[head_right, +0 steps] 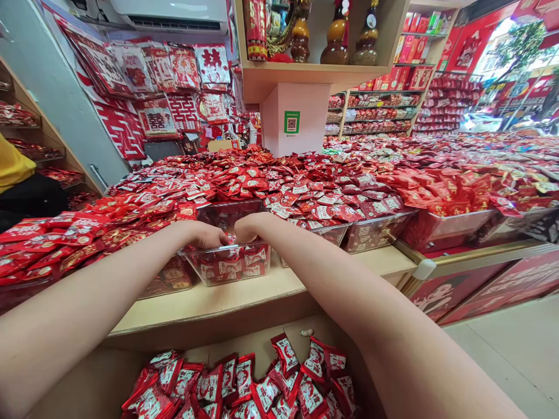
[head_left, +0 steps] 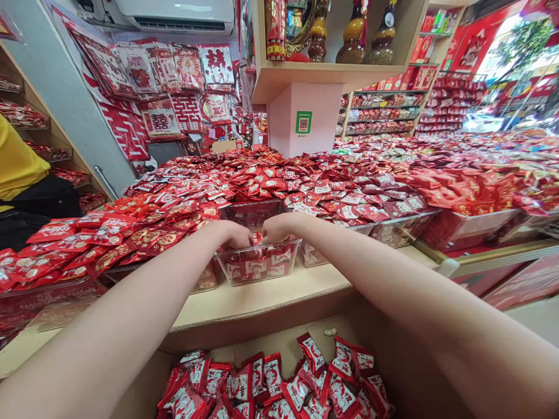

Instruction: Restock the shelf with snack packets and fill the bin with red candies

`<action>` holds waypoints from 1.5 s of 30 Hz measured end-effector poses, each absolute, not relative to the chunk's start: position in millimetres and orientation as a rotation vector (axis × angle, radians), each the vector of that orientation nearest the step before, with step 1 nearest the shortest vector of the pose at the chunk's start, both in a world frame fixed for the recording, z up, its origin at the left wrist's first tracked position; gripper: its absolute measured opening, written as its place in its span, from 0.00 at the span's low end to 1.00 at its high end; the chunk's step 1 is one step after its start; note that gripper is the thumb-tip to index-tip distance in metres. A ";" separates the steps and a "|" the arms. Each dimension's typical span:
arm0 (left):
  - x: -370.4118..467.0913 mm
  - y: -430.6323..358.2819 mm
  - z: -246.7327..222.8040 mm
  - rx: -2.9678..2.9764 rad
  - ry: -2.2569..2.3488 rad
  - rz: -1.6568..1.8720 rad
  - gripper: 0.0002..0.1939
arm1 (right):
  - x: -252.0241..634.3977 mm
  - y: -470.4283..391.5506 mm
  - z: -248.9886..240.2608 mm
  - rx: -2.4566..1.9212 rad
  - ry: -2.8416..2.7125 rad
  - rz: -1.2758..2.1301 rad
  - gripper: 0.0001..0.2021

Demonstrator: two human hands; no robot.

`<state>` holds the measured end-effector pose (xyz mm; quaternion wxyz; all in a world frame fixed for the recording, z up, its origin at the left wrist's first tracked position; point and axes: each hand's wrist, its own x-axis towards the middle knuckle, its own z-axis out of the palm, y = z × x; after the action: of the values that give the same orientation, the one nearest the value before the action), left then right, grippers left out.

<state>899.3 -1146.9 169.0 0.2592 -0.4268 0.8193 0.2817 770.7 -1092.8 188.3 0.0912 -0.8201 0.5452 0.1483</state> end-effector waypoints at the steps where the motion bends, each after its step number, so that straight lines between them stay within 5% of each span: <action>1: 899.5 -1147.8 168.2 -1.151 2.235 0.743 0.17 | 771.1 -1092.9 188.0 -2.449 1.620 0.439 0.19; 9: 900.1 -1150.4 170.0 -1.124 2.398 0.518 0.15 | 772.4 -1088.5 190.2 -2.483 1.622 0.399 0.18; 16: 910.5 -1119.5 197.9 -1.177 2.749 0.281 0.18 | 770.6 -1052.9 188.2 -2.869 1.683 -0.341 0.13; 26: 946.7 -1058.5 196.4 -1.293 3.034 0.048 0.16 | 777.5 -995.0 180.6 -2.811 1.524 -0.595 0.09; 31: 979.4 -971.0 132.4 -1.064 3.146 0.388 0.11 | 793.8 -928.5 85.5 -2.486 1.097 -0.020 0.09; 36: 984.8 -933.4 52.5 -0.748 2.626 0.569 0.08 | 814.8 -906.2 -27.4 -2.180 1.324 0.349 0.47; 45: 997.9 -951.9 45.7 -1.180 2.541 0.725 0.15 | 817.3 -898.0 -10.4 -1.980 1.498 0.220 0.37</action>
<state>997.9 -951.9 45.7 0.1234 -0.4046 0.8714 0.2486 817.3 -898.0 -10.4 0.3191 -0.7528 0.5696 0.0836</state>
